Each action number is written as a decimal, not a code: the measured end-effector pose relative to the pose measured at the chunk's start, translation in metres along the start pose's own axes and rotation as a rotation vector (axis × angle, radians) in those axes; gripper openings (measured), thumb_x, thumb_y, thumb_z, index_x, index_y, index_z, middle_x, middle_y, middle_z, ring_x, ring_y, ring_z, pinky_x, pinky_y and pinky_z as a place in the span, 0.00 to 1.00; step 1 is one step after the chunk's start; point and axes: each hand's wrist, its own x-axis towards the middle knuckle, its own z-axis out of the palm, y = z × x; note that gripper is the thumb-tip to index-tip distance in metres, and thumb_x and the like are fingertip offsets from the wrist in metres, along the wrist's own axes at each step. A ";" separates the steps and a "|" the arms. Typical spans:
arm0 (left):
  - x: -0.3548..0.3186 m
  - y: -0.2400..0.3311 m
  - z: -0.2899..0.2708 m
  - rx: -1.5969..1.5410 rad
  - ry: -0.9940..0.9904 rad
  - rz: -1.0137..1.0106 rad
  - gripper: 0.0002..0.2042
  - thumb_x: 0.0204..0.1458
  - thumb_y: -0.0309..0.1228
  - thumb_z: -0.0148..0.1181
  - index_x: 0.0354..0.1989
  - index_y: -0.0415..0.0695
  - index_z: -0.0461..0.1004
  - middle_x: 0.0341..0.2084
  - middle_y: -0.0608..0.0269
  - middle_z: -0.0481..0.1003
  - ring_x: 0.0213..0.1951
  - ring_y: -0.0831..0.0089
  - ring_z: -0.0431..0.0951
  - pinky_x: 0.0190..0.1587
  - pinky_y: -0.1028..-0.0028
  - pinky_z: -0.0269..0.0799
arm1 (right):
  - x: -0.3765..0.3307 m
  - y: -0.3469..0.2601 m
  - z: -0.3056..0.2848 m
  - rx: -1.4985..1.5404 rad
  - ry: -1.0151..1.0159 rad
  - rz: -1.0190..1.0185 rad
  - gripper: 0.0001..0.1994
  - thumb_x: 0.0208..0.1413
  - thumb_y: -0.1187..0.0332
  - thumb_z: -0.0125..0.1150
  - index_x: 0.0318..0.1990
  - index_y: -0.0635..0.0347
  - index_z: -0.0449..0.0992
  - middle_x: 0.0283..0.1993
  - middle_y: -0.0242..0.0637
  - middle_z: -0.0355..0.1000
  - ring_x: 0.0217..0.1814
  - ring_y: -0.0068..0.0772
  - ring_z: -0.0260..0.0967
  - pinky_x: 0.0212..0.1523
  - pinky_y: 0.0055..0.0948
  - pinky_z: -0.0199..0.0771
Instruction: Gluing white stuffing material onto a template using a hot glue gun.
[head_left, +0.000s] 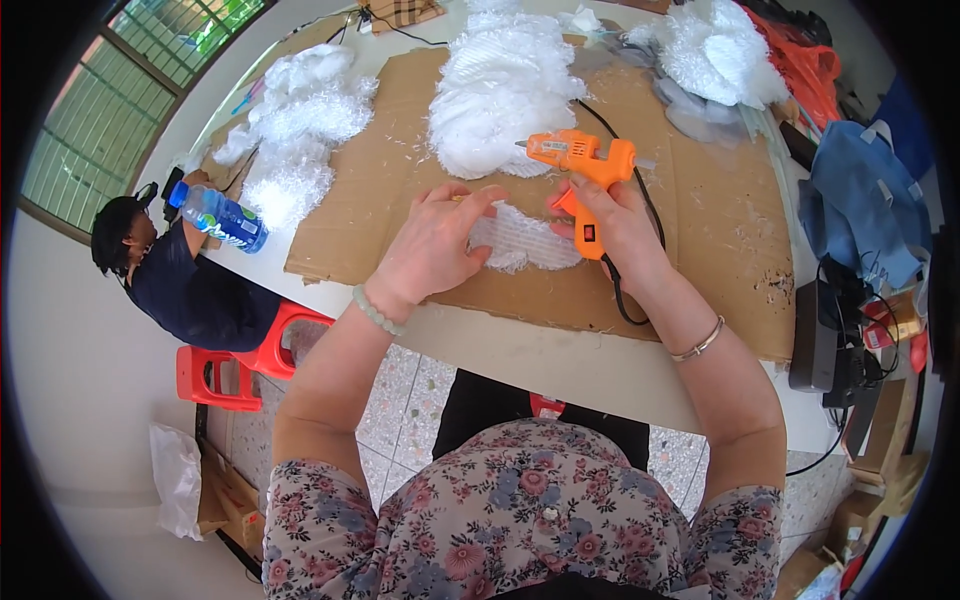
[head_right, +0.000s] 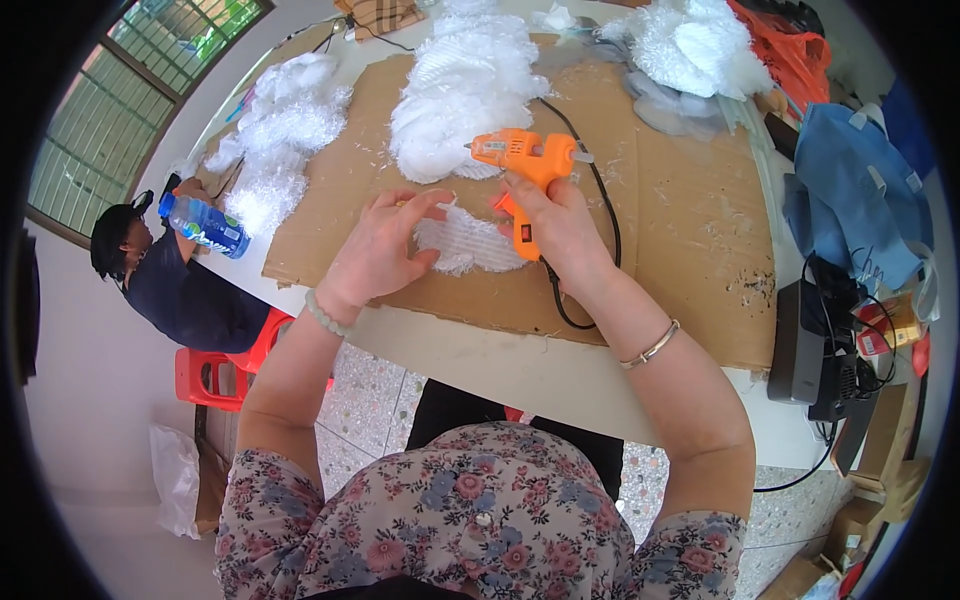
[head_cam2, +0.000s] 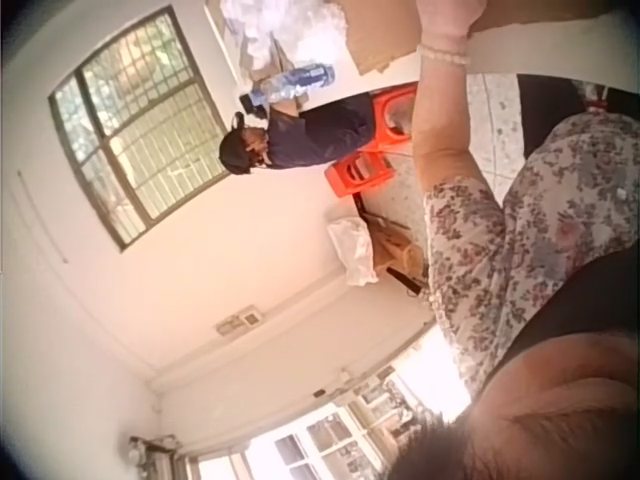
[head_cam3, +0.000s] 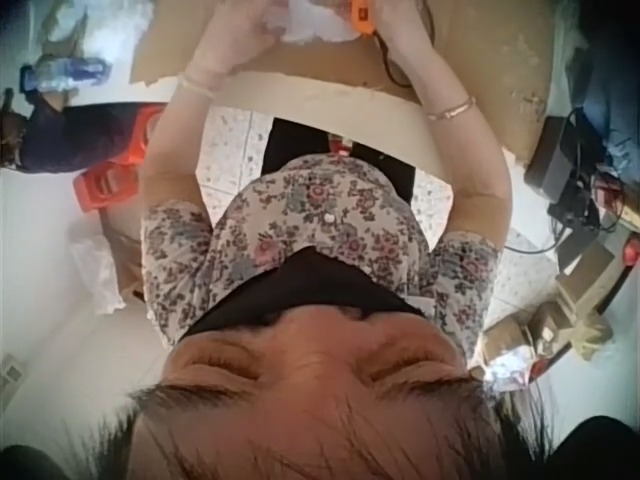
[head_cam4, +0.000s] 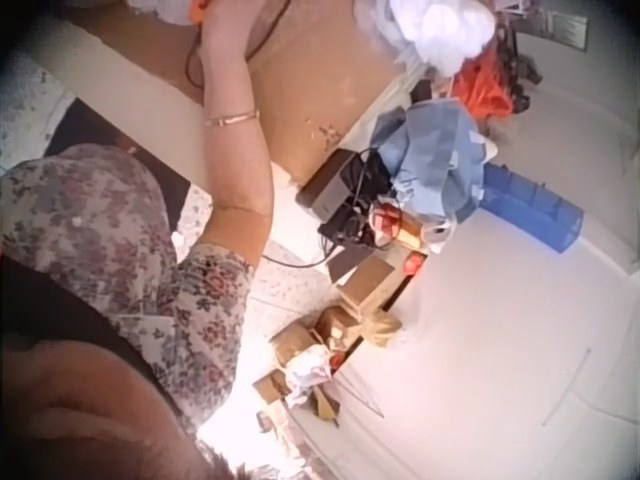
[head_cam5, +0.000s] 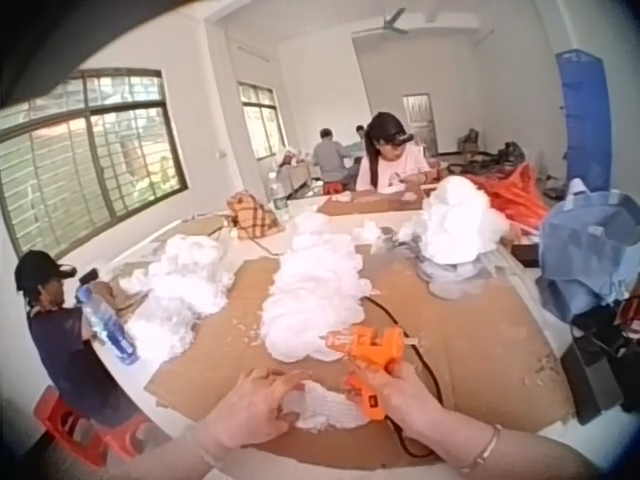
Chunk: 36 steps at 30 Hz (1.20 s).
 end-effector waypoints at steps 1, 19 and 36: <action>0.000 0.002 -0.002 0.008 -0.037 -0.003 0.31 0.37 0.22 0.65 0.55 0.49 0.66 0.39 0.64 0.77 0.50 0.57 0.70 0.54 0.61 0.63 | 0.001 0.000 0.000 -0.005 0.000 -0.002 0.16 0.63 0.60 0.50 0.51 0.60 0.67 0.43 0.36 0.71 0.46 0.27 0.71 0.45 0.31 0.76; 0.009 -0.006 0.016 -0.085 0.111 0.042 0.09 0.53 0.22 0.51 0.41 0.44 0.72 0.24 0.55 0.75 0.33 0.56 0.75 0.48 0.61 0.65 | -0.003 -0.011 -0.001 0.051 0.039 -0.097 0.15 0.64 0.61 0.47 0.49 0.64 0.67 0.42 0.41 0.71 0.46 0.31 0.71 0.44 0.34 0.79; 0.006 0.027 0.020 -0.229 0.145 0.204 0.09 0.44 0.17 0.54 0.35 0.41 0.73 0.25 0.57 0.75 0.41 0.56 0.73 0.50 0.59 0.64 | -0.098 -0.040 -0.081 -0.328 -0.096 -0.139 0.16 0.62 0.62 0.52 0.51 0.64 0.68 0.44 0.36 0.70 0.48 0.30 0.71 0.45 0.33 0.77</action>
